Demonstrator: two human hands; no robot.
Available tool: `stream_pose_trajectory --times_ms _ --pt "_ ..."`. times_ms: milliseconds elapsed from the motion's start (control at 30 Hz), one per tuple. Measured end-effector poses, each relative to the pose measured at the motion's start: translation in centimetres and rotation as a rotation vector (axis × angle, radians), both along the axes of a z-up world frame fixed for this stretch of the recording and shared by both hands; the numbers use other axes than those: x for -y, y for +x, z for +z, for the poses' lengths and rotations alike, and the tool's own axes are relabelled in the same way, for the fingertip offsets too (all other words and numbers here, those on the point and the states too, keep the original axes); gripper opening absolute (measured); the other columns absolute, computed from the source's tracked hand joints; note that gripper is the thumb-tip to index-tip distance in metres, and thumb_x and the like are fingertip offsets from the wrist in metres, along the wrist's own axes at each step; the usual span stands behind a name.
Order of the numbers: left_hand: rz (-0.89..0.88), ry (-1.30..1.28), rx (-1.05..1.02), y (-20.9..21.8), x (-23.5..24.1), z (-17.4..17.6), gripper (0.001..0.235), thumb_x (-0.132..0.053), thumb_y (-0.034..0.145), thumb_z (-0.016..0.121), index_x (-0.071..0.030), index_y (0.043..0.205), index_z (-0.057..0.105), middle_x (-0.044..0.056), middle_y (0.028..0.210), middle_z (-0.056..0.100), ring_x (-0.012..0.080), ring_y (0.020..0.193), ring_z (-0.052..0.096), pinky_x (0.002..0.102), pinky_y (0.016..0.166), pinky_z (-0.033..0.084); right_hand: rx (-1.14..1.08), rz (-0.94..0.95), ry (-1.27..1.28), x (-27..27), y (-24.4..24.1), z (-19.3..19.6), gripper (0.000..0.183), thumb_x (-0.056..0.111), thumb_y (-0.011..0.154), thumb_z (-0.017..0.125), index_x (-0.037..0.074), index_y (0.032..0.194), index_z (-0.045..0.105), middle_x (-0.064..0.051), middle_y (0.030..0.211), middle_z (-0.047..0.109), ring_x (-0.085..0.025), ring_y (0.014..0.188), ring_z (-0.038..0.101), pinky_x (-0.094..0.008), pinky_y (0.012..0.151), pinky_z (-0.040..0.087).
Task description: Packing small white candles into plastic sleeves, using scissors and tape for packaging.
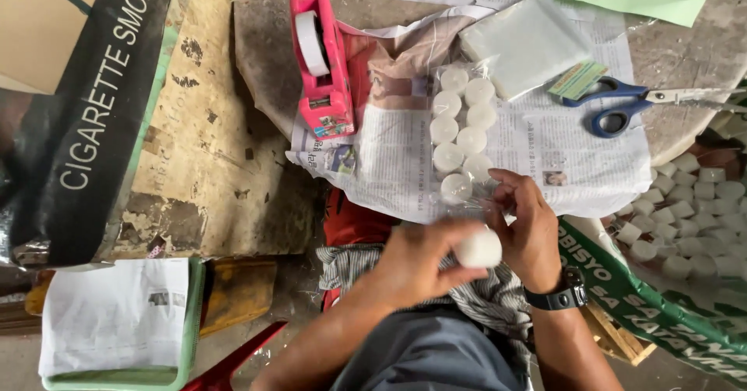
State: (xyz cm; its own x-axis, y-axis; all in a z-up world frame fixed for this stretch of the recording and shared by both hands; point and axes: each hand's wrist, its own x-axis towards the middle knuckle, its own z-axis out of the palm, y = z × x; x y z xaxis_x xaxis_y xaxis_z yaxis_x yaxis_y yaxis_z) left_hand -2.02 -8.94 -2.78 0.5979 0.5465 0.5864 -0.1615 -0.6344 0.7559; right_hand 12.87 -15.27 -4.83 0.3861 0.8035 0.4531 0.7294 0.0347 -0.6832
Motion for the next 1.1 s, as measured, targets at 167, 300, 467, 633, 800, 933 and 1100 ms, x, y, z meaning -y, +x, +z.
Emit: stream_pose_trajectory --times_ms 167,300,467,633,800,933,1100 --pt "0.253 0.571 -0.118 0.6 -0.1 -3.4 0.032 -0.026 0.086 0.048 -0.014 0.116 0.047 0.009 0.103 0.058 0.0223 0.056 0.061 0.031 0.047 0.052 0.362 -0.187 -0.069 0.7 0.4 -2.5 0.042 0.009 0.071 0.064 0.014 0.111 0.054 0.001 0.073 0.049 -0.019 0.058 0.056 -0.033 0.052 0.046" --pt "0.287 0.665 -0.118 1.7 -1.1 -3.2 0.034 -0.019 0.087 0.046 -0.018 0.121 0.044 0.008 0.100 0.057 0.0172 0.054 0.060 0.027 0.045 0.049 0.339 -0.213 -0.088 1.2 -0.8 -1.5 0.033 0.004 0.074 0.059 0.009 0.106 0.056 -0.003 0.066 0.051 -0.022 0.052 0.056 -0.034 0.048 0.047" --pt "0.366 0.779 -0.144 2.3 -1.8 -4.2 0.027 -0.017 0.090 0.040 -0.012 0.115 0.048 0.009 0.096 0.057 0.0183 0.059 0.060 0.027 0.048 0.048 0.114 -0.167 -0.027 2.2 -0.4 -1.5 0.028 0.001 0.074 0.058 0.005 0.102 0.054 -0.009 0.070 0.053 -0.027 0.055 0.057 -0.032 0.046 0.047" --pt "0.418 0.828 -0.144 2.8 -1.9 -4.5 0.027 -0.012 0.090 0.033 -0.013 0.108 0.053 0.009 0.098 0.053 0.0190 0.062 0.056 0.027 0.049 0.046 0.025 -0.182 0.075 1.9 -0.4 -2.1 0.012 0.002 0.080 0.059 0.009 0.091 0.058 -0.004 0.069 0.054 -0.020 0.049 0.052 -0.027 0.042 0.042" --pt "0.448 0.817 -0.112 2.8 -1.9 -4.7 0.021 -0.017 0.088 0.037 -0.013 0.095 0.056 0.007 0.095 0.051 0.0189 0.062 0.053 0.028 0.048 0.045 0.062 -0.101 0.081 2.3 -0.7 -2.3 0.010 0.002 0.080 0.057 0.011 0.085 0.059 -0.002 0.072 0.057 -0.019 0.046 0.050 -0.026 0.039 0.042" --pt "0.465 0.763 -0.125 2.5 -1.5 -4.5 0.016 -0.016 0.086 0.044 -0.013 0.095 0.057 0.005 0.086 0.045 0.0185 0.060 0.052 0.027 0.049 0.046 0.099 -0.021 0.097 2.6 -1.4 -1.5 0.007 0.004 0.079 0.057 0.011 0.081 0.057 -0.002 0.074 0.057 -0.021 0.059 0.056 -0.029 0.051 0.046" --pt "0.529 0.666 -0.066 1.8 -1.6 -6.2 0.017 -0.025 0.079 0.059 -0.015 0.092 0.056 0.003 0.082 0.046 0.0181 0.060 0.055 0.029 0.052 0.047 0.243 -0.164 -0.031 2.4 -0.8 -2.8 0.037 0.037 0.072 0.066 0.009 0.087 0.048 -0.007 0.071 0.052 -0.029 0.060 0.054 -0.040 0.054 0.045"
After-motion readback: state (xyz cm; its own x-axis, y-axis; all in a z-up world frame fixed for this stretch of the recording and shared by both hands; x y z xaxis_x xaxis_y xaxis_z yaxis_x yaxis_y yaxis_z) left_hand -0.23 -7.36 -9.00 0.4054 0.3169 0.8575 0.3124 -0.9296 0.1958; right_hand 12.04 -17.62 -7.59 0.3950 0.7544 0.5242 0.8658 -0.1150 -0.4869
